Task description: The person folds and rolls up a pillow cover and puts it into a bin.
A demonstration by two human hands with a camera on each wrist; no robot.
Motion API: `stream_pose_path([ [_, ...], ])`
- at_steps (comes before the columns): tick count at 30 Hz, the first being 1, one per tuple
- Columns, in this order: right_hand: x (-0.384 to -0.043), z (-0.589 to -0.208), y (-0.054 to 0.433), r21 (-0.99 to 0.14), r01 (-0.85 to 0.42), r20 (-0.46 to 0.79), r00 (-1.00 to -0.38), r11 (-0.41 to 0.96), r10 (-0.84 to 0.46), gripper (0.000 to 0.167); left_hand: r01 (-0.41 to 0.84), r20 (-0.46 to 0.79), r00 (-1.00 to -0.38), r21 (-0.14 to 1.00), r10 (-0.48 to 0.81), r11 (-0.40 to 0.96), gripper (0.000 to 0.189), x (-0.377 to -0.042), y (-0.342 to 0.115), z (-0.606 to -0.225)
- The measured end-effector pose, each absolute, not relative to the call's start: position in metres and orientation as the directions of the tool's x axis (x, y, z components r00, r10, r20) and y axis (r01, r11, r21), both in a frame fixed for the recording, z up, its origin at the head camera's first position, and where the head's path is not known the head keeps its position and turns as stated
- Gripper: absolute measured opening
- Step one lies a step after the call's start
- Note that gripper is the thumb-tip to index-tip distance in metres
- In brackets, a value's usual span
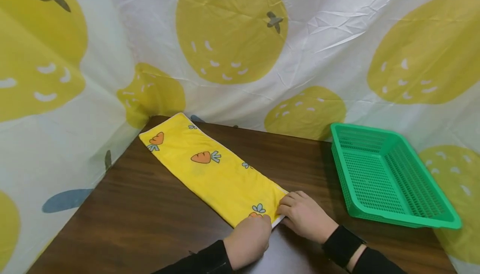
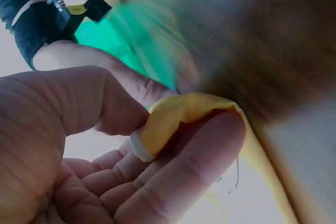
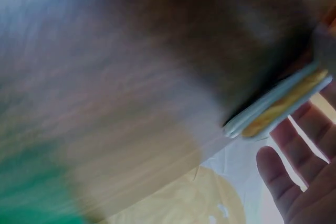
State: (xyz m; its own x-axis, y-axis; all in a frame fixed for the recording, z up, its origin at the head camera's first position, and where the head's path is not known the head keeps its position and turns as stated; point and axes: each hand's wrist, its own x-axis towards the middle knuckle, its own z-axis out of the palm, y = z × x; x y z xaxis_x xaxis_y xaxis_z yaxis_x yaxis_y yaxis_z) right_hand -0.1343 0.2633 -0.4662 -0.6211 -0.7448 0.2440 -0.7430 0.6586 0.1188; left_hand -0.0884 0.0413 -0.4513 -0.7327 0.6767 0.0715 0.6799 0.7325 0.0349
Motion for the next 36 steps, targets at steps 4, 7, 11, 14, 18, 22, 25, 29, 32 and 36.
stream_pose_path([
  [4,-0.14,-0.467,0.269,0.168,-0.708,0.306,-0.624,0.686,-0.719,0.018,0.61,-0.006,-0.782,0.199,0.623,0.767,0.018,-0.09,0.035,-0.449],
  [7,-0.143,-0.466,0.274,0.13,-0.709,0.294,-0.64,0.693,-0.71,0.019,0.58,-0.023,-0.804,0.195,0.595,0.791,0.026,-0.086,0.031,-0.45],
  [11,-0.148,-0.458,0.278,0.044,-0.723,0.229,-0.665,0.69,-0.711,0.02,0.569,-0.017,-0.815,0.156,0.579,0.807,0.028,-0.081,0.028,-0.452],
  [14,-0.155,-0.451,0.278,-0.041,-0.714,0.172,-0.694,0.699,-0.699,0.021,0.596,0.004,-0.8,0.118,0.6,0.794,0.023,-0.08,0.024,-0.453],
  [18,-0.165,-0.443,0.275,-0.141,-0.676,0.07,-0.735,0.723,-0.674,0.018,0.603,-0.002,-0.793,0.129,0.609,0.787,0.03,-0.079,0.019,-0.455],
  [22,-0.172,-0.439,0.269,-0.236,-0.606,-0.048,-0.774,0.76,-0.632,0.015,0.592,0.009,-0.803,0.131,0.596,0.795,0.034,-0.08,0.016,-0.458],
  [25,-0.174,-0.438,0.264,-0.286,-0.529,-0.107,-0.811,0.799,-0.575,0.012,0.6,0.035,-0.8,0.092,0.599,0.795,0.036,-0.081,0.014,-0.459],
  [29,-0.175,-0.439,0.26,-0.262,-0.505,-0.088,-0.836,0.822,-0.542,0.014,0.592,0.034,-0.806,0.037,0.591,0.805,0.037,-0.084,0.012,-0.46],
  [32,-0.173,-0.445,0.26,-0.154,-0.592,0.029,-0.803,0.791,-0.595,0.02,0.601,0.058,-0.798,-0.011,0.6,0.799,0.027,-0.083,0.014,-0.458],
  [36,-0.165,-0.453,0.261,0.059,-0.717,0.2,-0.673,0.694,-0.712,0.024,0.64,0.081,-0.759,-0.089,0.645,0.764,0.005,-0.081,0.017,-0.455],
])
